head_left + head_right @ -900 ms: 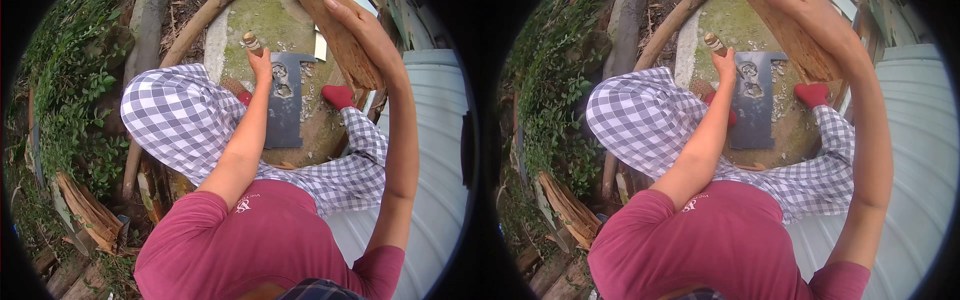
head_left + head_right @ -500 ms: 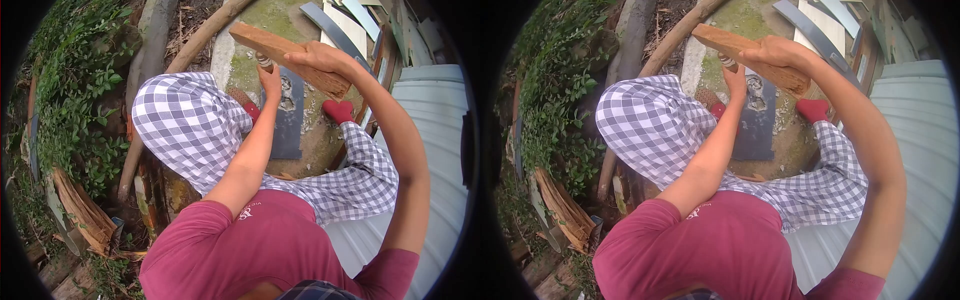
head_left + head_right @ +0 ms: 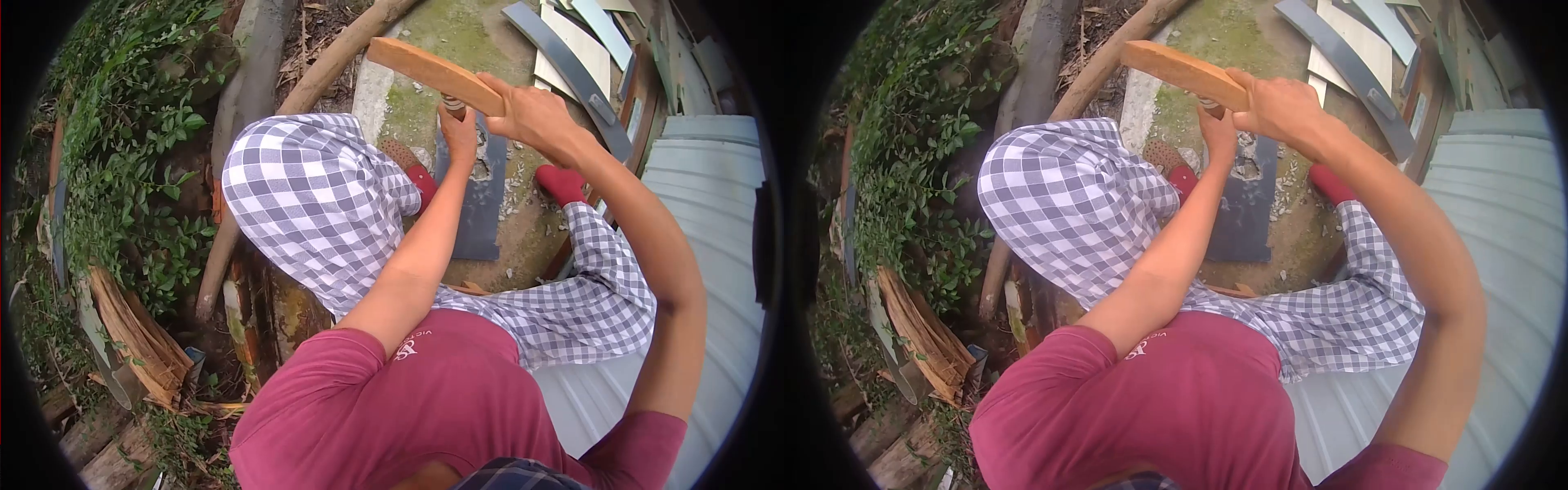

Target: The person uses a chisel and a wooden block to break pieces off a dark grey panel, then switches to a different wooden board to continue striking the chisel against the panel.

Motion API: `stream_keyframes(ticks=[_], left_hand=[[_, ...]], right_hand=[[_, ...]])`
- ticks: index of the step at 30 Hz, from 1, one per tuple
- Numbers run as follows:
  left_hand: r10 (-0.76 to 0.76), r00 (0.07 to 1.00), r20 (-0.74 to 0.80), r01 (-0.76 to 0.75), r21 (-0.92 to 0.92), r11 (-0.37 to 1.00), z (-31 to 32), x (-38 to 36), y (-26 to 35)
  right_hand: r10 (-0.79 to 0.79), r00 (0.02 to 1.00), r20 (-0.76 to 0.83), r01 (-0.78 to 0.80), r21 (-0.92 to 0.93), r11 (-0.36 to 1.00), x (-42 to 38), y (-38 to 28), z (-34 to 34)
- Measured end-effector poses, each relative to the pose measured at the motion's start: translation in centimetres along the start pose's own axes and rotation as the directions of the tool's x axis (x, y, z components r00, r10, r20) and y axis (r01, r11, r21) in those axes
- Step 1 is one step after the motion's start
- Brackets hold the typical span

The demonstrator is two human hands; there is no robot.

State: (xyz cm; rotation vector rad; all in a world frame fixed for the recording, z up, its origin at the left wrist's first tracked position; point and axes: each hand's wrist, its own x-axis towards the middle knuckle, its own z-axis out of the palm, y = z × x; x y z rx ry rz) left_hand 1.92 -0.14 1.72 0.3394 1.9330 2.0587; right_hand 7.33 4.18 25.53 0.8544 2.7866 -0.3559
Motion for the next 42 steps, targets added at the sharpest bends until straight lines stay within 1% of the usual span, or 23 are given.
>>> stream_keyframes(ticks=[4, 5, 6, 8, 9, 10, 12, 14, 15, 17, 19, 21, 24, 25, 26, 27, 29, 31, 32, 33, 37, 40, 42], left_hand=[[-0.036, 0.999, 0.028, 0.036, -0.012, 0.999, -0.2, -1.1, -0.4], [-0.044, 0.999, 0.028, 0.044, -0.005, 0.999, -0.2, -1.1, 0.4], [-0.054, 0.998, 0.028, 0.054, 0.001, 0.999, -0.3, -1.2, 0.9], [-0.043, 0.999, 0.034, 0.041, 0.035, 0.999, -0.4, -1.2, 1.2], [-0.05, 0.998, 0.039, 0.048, 0.067, 0.997, -0.5, -1.1, 0.8], [-0.059, 0.997, 0.045, 0.055, 0.097, 0.994, -0.5, -1.0, 0.5], [-0.075, 0.996, 0.042, 0.071, 0.087, 0.994, -0.5, -1.1, 0.6], [-0.081, 0.996, 0.04, 0.078, 0.071, 0.994, 0.0, -1.2, 0.3], [0.017, 1.0, 0.024, -0.018, 0.024, 1.0, 0.5, -1.4, -0.9], [0.162, 0.986, 0.03, -0.161, -0.034, 0.986, 0.9, -0.9, -1.5], [0.063, 0.998, 0.026, -0.063, -0.016, 0.998, 0.4, -1.4, -0.4], [-0.061, 0.997, 0.052, 0.059, 0.039, 0.998, 0.2, -1.5, 0.1], [-0.004, 0.999, 0.035, 0.003, 0.038, 0.999, 0.1, -1.4, 0.1], [-0.005, 0.999, 0.032, 0.004, 0.039, 0.999, 0.0, -1.3, 0.1], [-0.007, 0.999, 0.034, 0.006, 0.042, 0.999, 0.0, -1.3, 0.2], [-0.009, 0.999, 0.037, 0.008, 0.045, 0.999, -0.1, -1.3, 0.3], [-0.026, 0.999, 0.025, 0.024, 0.056, 0.998, -0.3, -1.4, 0.3], [-0.033, 0.999, 0.018, 0.031, 0.059, 0.998, -0.3, -1.4, 0.3], [-0.035, 0.999, -0.003, 0.035, 0.015, 0.999, -0.5, -1.5, 0.0], [-0.03, 0.999, -0.018, 0.03, -0.033, 0.999, -0.3, -1.0, 0.2], [-0.081, 0.997, 0.013, 0.08, 0.063, 0.995, -0.1, -1.4, 0.4], [-0.048, 0.999, 0.023, 0.046, 0.07, 0.996, 0.2, -1.6, 0.2], [-0.046, 0.998, 0.034, 0.043, 0.089, 0.995, 0.1, -1.9, 0.6]], right_hand=[[0.006, 0.989, -0.149, 0.035, 0.268, 0.963, 0.7, -0.2, -4.8], [0.022, 0.94, -0.341, 0.104, 0.346, 0.932, 0.7, -0.6, -6.5], [0.185, 0.983, -0.017, -0.151, 0.504, 0.85, 0.7, -1.1, -9.2], [-0.018, 0.78, -0.626, 0.349, 0.41, 0.843, -3.1, -6.8, -12.7], [-0.049, 0.716, -0.696, 0.374, 0.324, 0.869, -3.4, -7.1, -12.8], [-0.047, 0.715, -0.697, 0.375, 0.326, 0.868, -1.6, -4.3, -10.7], [0.056, 0.98, -0.191, 0.035, 0.445, 0.895, 3.3, 3.6, -5.1], [0.008, 0.984, -0.176, 0.067, 0.419, 0.905, -1.1, -0.1, -2.5], [0.019, 0.973, 0.231, -0.101, 0.348, 0.932, -0.4, 3.2, 1.6], [-0.031, 0.98, 0.198, -0.039, 0.344, 0.938, -0.8, 3.4, 1.5], [-0.048, 0.987, 0.152, -0.006, 0.336, 0.942, -1.7, 0.7, -2.9], [-0.025, 0.997, -0.076, 0.054, 0.409, 0.911, -1.2, -0.3, -6.2], [-0.077, 0.932, -0.355, 0.257, 0.492, 0.832, -1.9, -3.8, -13.9], [-0.134, 0.749, -0.649, 0.44, 0.336, 0.833, -3.7, -6.7, -13.3], [-0.046, 0.919, -0.393, 0.325, 0.684, 0.653, -3.7, -5.7, -15.9], [-0.051, 0.919, -0.39, 0.327, 0.684, 0.652, -2.1, -2.7, -13.3], [0.073, 0.893, -0.445, 0.124, 0.398, 0.909, 2.5, 3.1, -5.5], [0.059, 0.997, -0.043, -0.048, 0.214, 0.976, -1.3, 0.2, -1.1], [0.011, 1.0, 0.023, -0.019, 0.416, 0.909, -1.2, 3.8, 4.1], [0.185, 0.976, 0.111, -0.211, 0.303, 0.929, -1.4, 3.4, 3.4], [0.148, 0.987, 0.058, -0.159, 0.331, 0.93, -2.2, 3.2, -1.9], [0.033, 0.93, -0.366, 0.146, 0.45, 0.881, -1.8, 2.4, -7.0], [0.025, 0.89, -0.455, 0.264, 0.56, 0.785, -6.0, -4.5, -13.9]])
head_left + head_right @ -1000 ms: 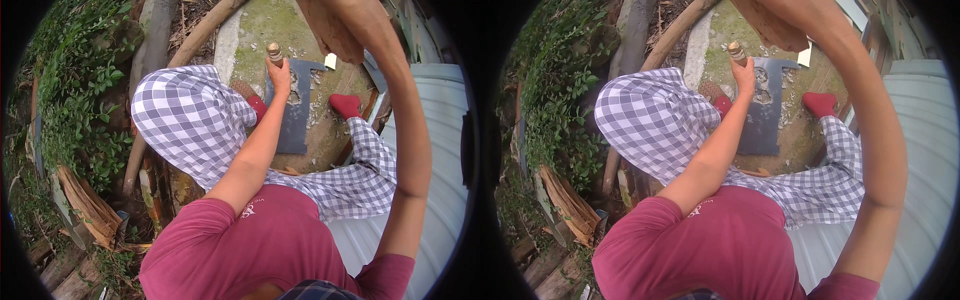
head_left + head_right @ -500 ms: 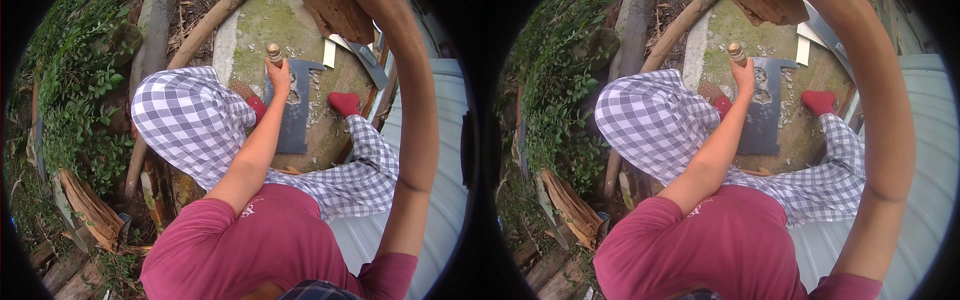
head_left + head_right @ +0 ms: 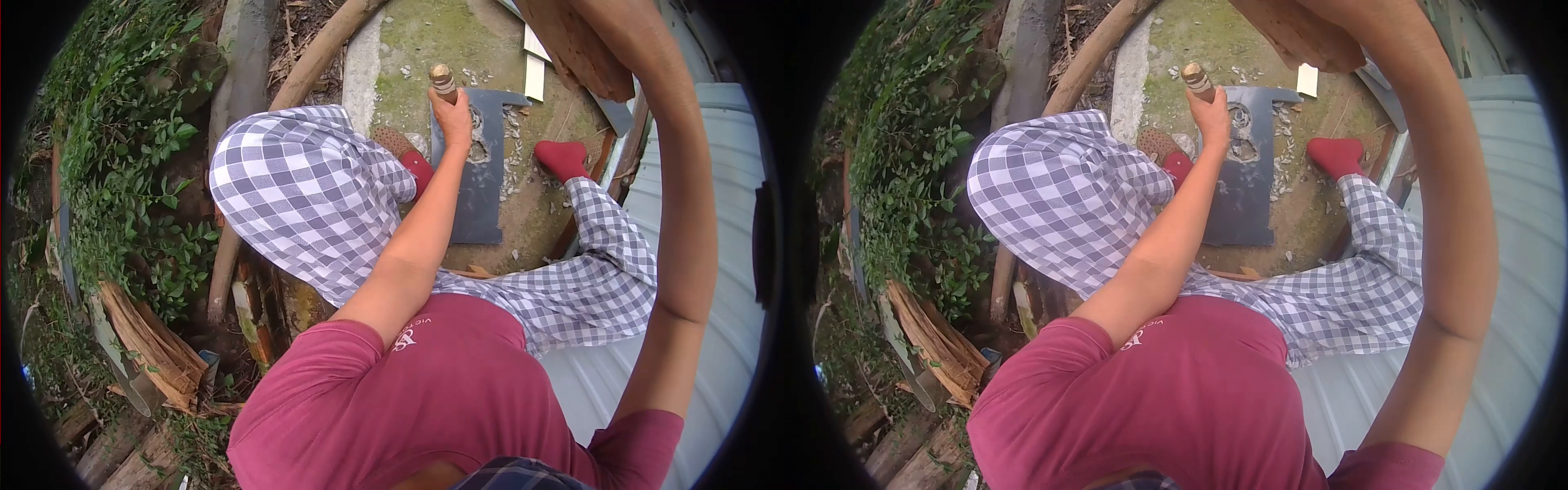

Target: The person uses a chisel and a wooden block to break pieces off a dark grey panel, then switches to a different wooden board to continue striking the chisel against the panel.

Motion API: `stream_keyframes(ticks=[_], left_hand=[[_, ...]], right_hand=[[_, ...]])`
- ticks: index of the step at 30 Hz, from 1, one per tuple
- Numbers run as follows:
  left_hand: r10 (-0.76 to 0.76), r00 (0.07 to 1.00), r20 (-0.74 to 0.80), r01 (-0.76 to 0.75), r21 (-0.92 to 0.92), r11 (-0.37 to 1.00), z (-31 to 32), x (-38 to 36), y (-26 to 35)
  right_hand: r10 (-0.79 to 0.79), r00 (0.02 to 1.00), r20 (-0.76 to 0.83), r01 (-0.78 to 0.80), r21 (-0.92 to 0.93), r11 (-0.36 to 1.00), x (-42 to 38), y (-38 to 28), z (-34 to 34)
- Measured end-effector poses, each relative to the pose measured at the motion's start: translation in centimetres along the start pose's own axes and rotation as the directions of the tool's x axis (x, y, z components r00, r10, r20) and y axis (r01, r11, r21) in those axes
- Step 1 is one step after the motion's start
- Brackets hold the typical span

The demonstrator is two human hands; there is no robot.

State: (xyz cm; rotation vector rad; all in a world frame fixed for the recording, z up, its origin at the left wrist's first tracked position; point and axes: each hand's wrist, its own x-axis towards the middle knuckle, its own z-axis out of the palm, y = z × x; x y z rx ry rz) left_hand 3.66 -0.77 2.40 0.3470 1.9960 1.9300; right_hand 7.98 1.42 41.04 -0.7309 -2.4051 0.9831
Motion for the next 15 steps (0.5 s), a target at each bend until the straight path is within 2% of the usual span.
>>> stream_keyframes(ticks=[1, 2, 3, 4, 5, 6, 7, 8, 10, 11, 12, 13, 14, 15], left_hand=[[0.007, 1.0, -0.002, -0.007, 0.004, 1.0, 0.0, 0.0, 0.0], [0.013, 1.0, -0.007, -0.013, 0.004, 1.0, 0.1, 0.1, 0.1], [0.013, 1.0, -0.007, -0.013, 0.004, 1.0, 0.1, 0.0, 0.1], [0.002, 1.0, -0.005, -0.002, 0.004, 1.0, 0.1, -0.1, 0.2], [-0.006, 1.0, -0.004, 0.006, 0.002, 1.0, 0.0, 0.0, 0.4], [-0.001, 1.0, -0.009, 0.001, 0.002, 1.0, 0.4, 0.2, -0.9], [0.115, 0.993, -0.007, -0.115, -0.044, 0.992, 1.1, 0.6, -3.4], [0.236, 0.972, -0.004, -0.235, -0.096, 0.967, 1.9, 1.5, -4.4], [0.192, 0.981, 0.037, -0.183, -0.164, 0.969, 1.5, 1.0, -2.9], [0.081, 0.994, 0.074, -0.073, -0.108, 0.992, 0.5, 0.1, -1.8], [-0.009, 0.995, 0.099, 0.015, -0.062, 0.998, 0.4, 0.1, -0.6], [0.003, 0.997, 0.075, 0.0, -0.039, 0.999, 0.3, -0.2, 0.1], [0.003, 0.997, 0.075, 0.0, -0.039, 0.999, 0.4, -0.2, -0.1], [0.027, 0.998, 0.061, -0.027, -0.006, 1.0, 0.3, -0.2, -0.5]], right_hand=[[0.004, 1.0, -0.005, -0.004, 0.005, 1.0, 0.7, 3.7, 0.1], [0.088, 0.995, 0.047, -0.071, -0.285, 0.956, 2.0, 10.5, 0.6], [0.182, 0.98, 0.075, -0.111, -0.555, 0.824, 2.5, 14.3, 1.2], [-0.456, 0.831, 0.318, 0.51, -0.762, 0.399, 0.1, 9.7, 3.8], [0.053, 0.974, 0.219, 0.035, -0.38, 0.924, -1.0, 8.1, 4.9], [0.27, 0.92, 0.284, -0.126, -0.439, 0.89, -2.7, 11.3, 6.9], [0.332, 0.824, 0.459, -0.212, -0.293, 0.932, -4.5, 17.2, 8.4], [0.329, 0.835, 0.441, -0.214, -0.292, 0.932, -4.4, 16.6, 8.2], [0.38, 0.816, 0.435, -0.142, -0.487, 0.862, -3.9, 14.0, 7.5], [0.38, 0.824, 0.422, -0.189, -0.426, 0.884, -3.3, 11.5, 6.5], [0.284, 0.894, 0.347, -0.16, -0.347, 0.924, -2.6, 10.4, 5.8], [0.236, 0.929, 0.286, -0.142, -0.312, 0.939, -1.2, 8.3, 4.5], [0.175, 0.976, 0.132, -0.139, -0.245, 0.96, 0.1, 8.1, 4.0], [0.073, 0.992, 0.1, -0.064, -0.092, 0.994, 1.2, 6.6, 2.5]])
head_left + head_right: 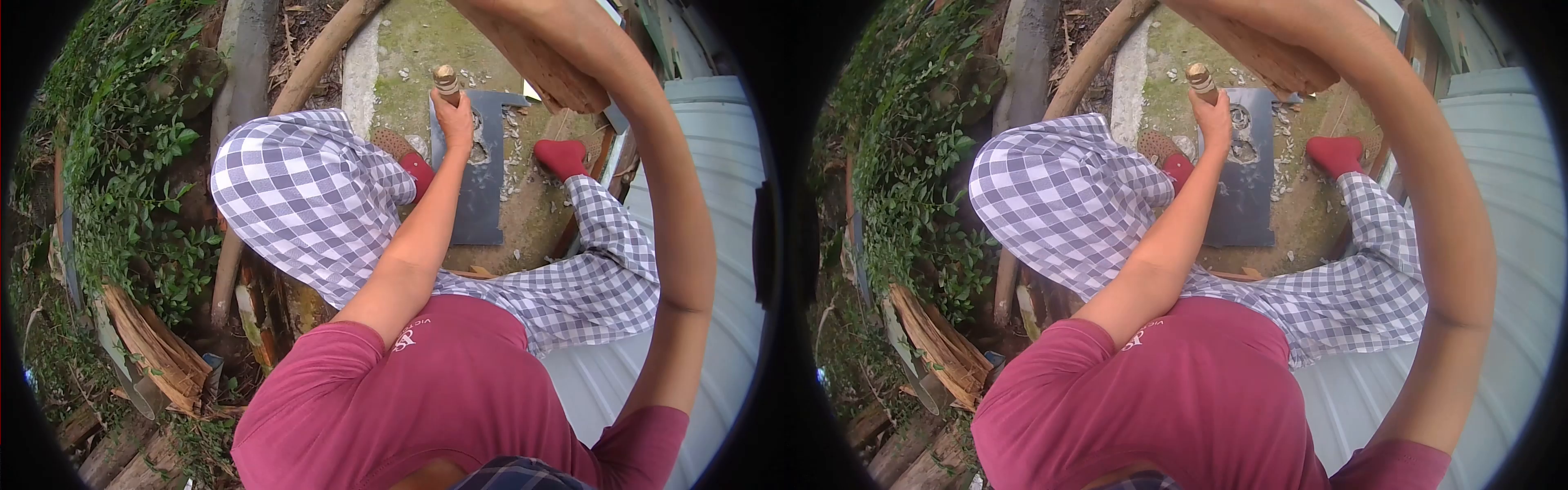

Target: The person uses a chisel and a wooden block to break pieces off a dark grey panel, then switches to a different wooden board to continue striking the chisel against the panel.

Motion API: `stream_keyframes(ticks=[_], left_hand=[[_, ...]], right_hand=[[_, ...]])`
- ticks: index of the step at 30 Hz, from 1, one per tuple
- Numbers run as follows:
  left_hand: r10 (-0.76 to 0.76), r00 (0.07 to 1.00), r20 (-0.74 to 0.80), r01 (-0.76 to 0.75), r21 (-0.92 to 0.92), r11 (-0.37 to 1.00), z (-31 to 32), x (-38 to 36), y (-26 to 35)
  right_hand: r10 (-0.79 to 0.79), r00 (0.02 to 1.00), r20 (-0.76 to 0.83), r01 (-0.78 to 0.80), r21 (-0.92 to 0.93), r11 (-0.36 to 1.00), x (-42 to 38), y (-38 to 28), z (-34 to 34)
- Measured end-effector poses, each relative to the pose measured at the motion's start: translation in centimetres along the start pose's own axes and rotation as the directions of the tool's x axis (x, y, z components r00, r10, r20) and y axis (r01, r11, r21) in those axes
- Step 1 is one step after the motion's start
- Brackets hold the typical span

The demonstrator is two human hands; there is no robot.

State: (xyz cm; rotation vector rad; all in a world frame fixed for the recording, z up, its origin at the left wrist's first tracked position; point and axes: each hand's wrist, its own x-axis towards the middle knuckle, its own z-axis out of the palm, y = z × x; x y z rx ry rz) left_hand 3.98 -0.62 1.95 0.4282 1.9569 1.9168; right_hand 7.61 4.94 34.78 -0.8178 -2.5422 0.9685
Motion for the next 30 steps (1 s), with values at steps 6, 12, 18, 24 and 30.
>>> stream_keyframes(ticks=[6, 12, 18, 24, 30], left_hand=[[0.005, 1.0, -0.016, -0.005, 0.018, 1.0, -0.3, -0.1, 0.0], [-0.039, 0.996, -0.074, 0.033, -0.075, 0.997, 0.0, 0.8, 0.4], [-0.031, 0.999, -0.04, 0.031, 0.016, 0.999, 0.1, -0.2, -0.4], [-0.031, 0.999, -0.033, 0.031, 0.018, 0.999, 0.1, -0.5, 0.2], [-0.004, 0.969, 0.247, 0.011, -0.025, 1.0, 0.4, -0.3, -8.7]], right_hand=[[-0.057, 0.996, -0.072, 0.063, 0.078, 0.995, 0.4, 1.2, 1.1], [0.311, 0.937, 0.158, -0.245, -0.337, 0.909, -3.9, 11.1, 6.3], [0.001, 0.996, -0.088, 0.006, 0.075, 0.997, -1.7, -0.3, -2.2], [-0.3, 0.939, -0.167, 0.227, -0.355, 0.907, -3.2, 3.8, 3.3], [0.409, 0.827, 0.385, -0.315, -0.286, 0.905, -9.7, 7.8, 7.5]])
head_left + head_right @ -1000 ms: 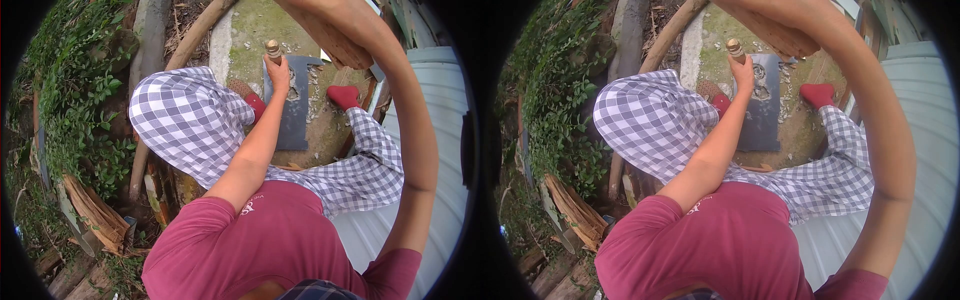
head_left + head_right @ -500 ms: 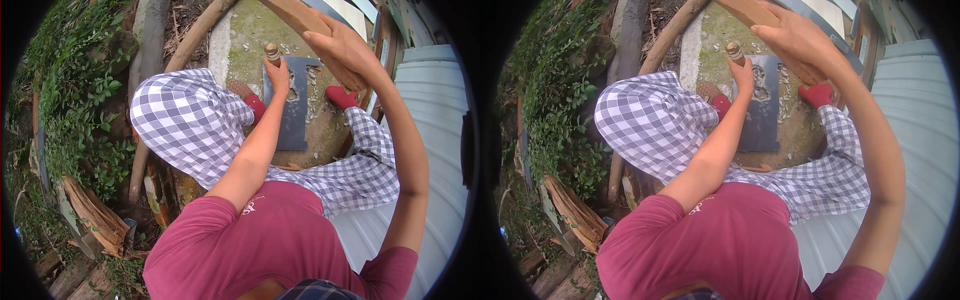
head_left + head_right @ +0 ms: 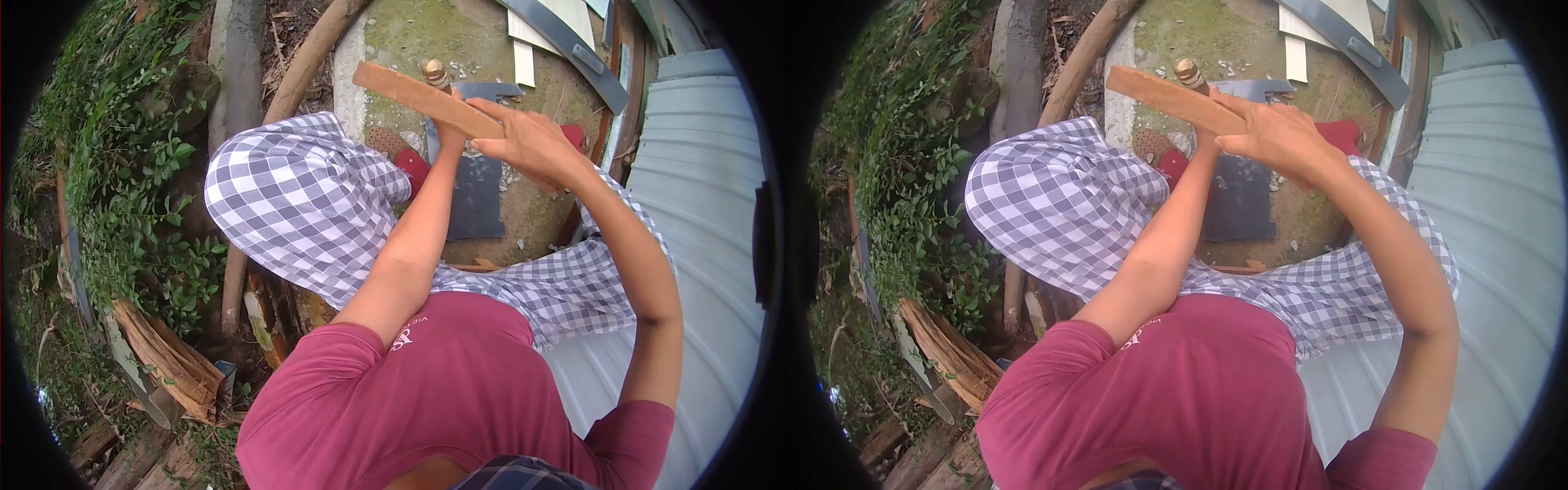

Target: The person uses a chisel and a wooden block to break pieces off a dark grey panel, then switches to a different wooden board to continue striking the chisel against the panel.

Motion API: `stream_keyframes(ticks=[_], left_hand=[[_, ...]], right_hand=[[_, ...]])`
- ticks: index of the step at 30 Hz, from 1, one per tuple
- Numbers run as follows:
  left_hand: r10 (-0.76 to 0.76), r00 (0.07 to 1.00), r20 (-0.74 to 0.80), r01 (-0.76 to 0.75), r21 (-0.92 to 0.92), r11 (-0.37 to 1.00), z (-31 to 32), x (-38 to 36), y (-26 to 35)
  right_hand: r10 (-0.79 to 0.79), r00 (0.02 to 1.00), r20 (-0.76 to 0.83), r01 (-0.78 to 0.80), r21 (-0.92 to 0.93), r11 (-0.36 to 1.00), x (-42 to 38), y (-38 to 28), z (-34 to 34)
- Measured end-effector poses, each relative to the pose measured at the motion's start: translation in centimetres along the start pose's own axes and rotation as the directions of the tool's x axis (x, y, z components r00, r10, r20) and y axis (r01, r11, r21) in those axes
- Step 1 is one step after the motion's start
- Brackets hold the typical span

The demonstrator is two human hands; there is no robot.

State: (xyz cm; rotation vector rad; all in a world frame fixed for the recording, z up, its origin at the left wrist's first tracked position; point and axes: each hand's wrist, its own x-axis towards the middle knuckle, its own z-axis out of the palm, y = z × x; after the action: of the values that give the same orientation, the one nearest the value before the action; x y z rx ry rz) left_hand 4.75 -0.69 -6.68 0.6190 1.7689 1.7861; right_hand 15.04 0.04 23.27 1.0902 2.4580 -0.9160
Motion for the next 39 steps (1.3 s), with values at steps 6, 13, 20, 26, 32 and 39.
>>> stream_keyframes(ticks=[6, 13, 20, 26, 32, 39], left_hand=[[0.013, 0.971, -0.238, -0.03, -0.065, 0.997, -1.8, 2.7, 5.2], [-0.242, 0.942, -0.231, 0.1, -0.495, 0.863, -4.3, 5.1, 3.9], [-0.484, 0.832, -0.272, 0.201, -0.665, 0.72, -5.9, 5.8, 1.9], [-0.631, 0.706, -0.32, 0.294, -0.679, 0.673, -7.5, 6.2, -1.2], [-0.684, 0.623, -0.379, 0.323, -0.672, 0.667, -8.0, 5.2, -1.7], [-0.519, 0.83, -0.203, 0.299, -0.624, 0.722, -7.9, 4.5, 3.6]], right_hand=[[0.109, 0.924, -0.366, 0.057, 0.416, 0.908, -5.1, 2.7, -3.9], [0.451, 0.815, -0.363, 0.055, 0.824, 0.564, -10.0, 9.6, -0.9], [0.637, 0.697, -0.329, 0.133, 0.933, 0.336, -11.2, 12.5, 4.8], [0.642, 0.696, -0.322, 0.23, 0.947, 0.225, -10.8, 12.1, 3.6], [0.62, 0.728, -0.293, 0.216, 0.956, 0.198, -10.8, 13.0, 4.4], [0.601, 0.745, -0.288, 0.237, 0.958, 0.164, -10.5, 11.2, 3.5]])
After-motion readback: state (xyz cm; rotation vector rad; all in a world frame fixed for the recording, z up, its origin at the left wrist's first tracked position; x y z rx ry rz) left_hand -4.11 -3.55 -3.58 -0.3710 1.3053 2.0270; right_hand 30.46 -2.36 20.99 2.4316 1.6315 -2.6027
